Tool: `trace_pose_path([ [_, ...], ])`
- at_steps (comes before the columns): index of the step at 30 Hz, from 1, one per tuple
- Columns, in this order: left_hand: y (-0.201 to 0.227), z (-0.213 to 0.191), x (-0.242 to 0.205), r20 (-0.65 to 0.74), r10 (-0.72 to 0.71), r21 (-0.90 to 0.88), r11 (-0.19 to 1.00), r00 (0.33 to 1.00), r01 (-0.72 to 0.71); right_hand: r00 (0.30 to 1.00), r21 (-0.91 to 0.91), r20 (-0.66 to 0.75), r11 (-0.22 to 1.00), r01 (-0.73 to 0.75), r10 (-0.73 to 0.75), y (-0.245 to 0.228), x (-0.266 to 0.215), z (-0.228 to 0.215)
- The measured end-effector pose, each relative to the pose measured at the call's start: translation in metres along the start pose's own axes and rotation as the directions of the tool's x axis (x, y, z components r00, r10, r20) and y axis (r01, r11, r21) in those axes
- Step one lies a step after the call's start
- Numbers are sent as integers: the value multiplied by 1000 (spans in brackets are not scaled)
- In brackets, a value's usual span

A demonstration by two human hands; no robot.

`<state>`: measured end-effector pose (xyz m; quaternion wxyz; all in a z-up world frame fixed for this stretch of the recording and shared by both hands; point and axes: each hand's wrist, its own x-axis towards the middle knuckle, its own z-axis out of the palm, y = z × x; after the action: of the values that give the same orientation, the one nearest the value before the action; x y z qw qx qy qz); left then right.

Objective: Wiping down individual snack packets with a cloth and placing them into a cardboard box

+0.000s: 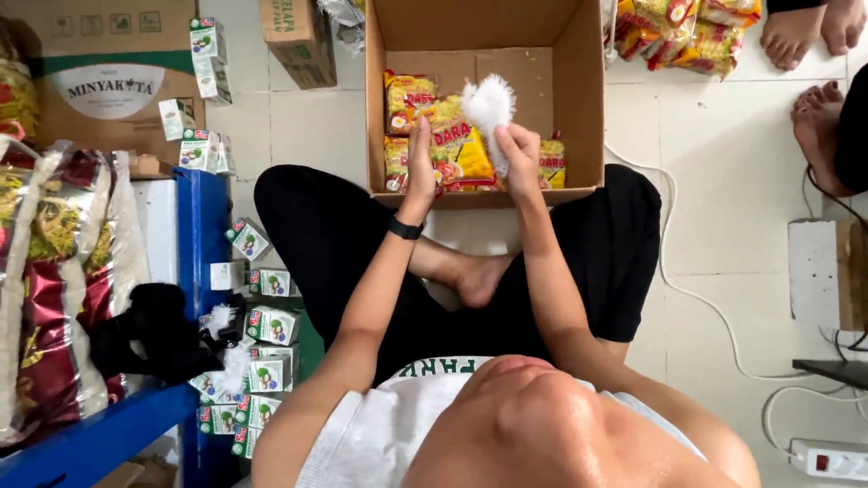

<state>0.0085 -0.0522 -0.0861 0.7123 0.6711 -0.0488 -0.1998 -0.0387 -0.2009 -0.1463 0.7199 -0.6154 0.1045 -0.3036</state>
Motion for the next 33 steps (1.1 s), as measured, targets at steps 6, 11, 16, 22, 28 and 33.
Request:
trace_pose_path([
  [6,64,13,-25,28,22,26,999,999,-23,999,-41,27,999,31,-30,-20,5,6],
  [11,-13,-1,3,-54,4,-28,1000,999,-6,996,-41,85,998,44,-40,-11,-3,-3],
  [16,16,5,-5,112,106,32,993,988,-111,997,-82,68,996,39,-34,-33,9,7],
  [22,-32,-5,10,-42,35,-29,999,999,-36,995,-11,82,998,56,-55,-4,-4,-7],
  [28,69,13,-31,38,56,67,996,998,-59,995,-91,77,994,67,-60,-37,10,9],
  [33,17,2,-8,-7,42,24,999,999,-41,990,-44,110,994,96,-90,-19,-2,2],
])
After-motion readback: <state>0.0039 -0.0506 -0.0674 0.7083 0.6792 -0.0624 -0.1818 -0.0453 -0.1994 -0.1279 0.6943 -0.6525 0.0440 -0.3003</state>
